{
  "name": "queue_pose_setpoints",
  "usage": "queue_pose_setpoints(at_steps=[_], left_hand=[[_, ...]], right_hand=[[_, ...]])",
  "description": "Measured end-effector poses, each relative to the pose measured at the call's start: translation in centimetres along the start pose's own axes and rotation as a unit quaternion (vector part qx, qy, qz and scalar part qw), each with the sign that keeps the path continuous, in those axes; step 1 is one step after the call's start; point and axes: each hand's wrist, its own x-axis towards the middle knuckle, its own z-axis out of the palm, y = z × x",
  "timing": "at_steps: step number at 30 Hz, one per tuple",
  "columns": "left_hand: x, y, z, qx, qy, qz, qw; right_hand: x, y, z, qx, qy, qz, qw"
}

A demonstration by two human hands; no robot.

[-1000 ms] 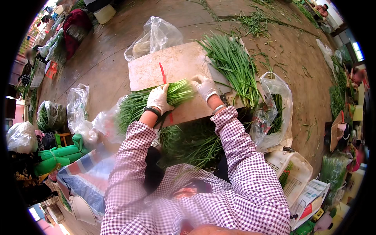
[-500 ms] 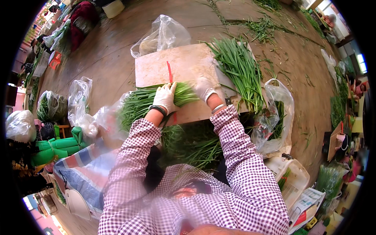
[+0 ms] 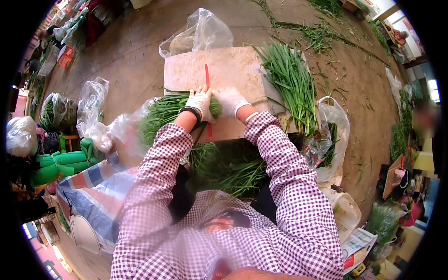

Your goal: The person bundles chives by hand, secures them with a tie, trims the root ends with a knife on a cutting board, and places the bundles into a plastic crate.

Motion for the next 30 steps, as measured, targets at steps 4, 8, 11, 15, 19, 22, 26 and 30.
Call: queue_pose_setpoints(at_steps=[4,8,11,15,19,22,26,30], left_hand=[[-0.4,1.0,-0.2,0.002,-0.008,-0.008,1.0],[-0.2,0.2,1.4,-0.013,0.049,-0.002,0.999],[0.6,-0.4,1.9,0.011,0.019,-0.001,1.0],[0.4,-0.2,1.4,-0.006,0.015,-0.002,1.0],[0.3,-0.2,1.3,-0.011,0.015,-0.004,1.0],[0.2,-0.3,1.2,-0.016,0.016,-0.002,1.0],[0.0,-0.1,0.8,-0.028,0.02,-0.002,0.999],[0.2,-0.3,1.2,-0.028,0.026,0.002,0.999]], right_hand=[[-0.2,0.0,0.7,0.02,0.013,0.007,1.0],[-3.3,-2.1,-1.0,-0.053,0.165,-0.001,0.985],[-7.2,-5.2,-0.9,-0.006,0.277,-0.011,0.961],[-8.9,-7.6,3.9,0.122,0.216,-0.085,0.965],[-8.1,-8.7,5.8,0.137,0.231,-0.103,0.958],[-7.9,-8.3,7.3,0.122,0.26,-0.1,0.953],[-8.7,-6.5,7.0,0.129,0.302,-0.119,0.937],[-11.9,-3.5,6.7,0.087,0.274,-0.11,0.951]])
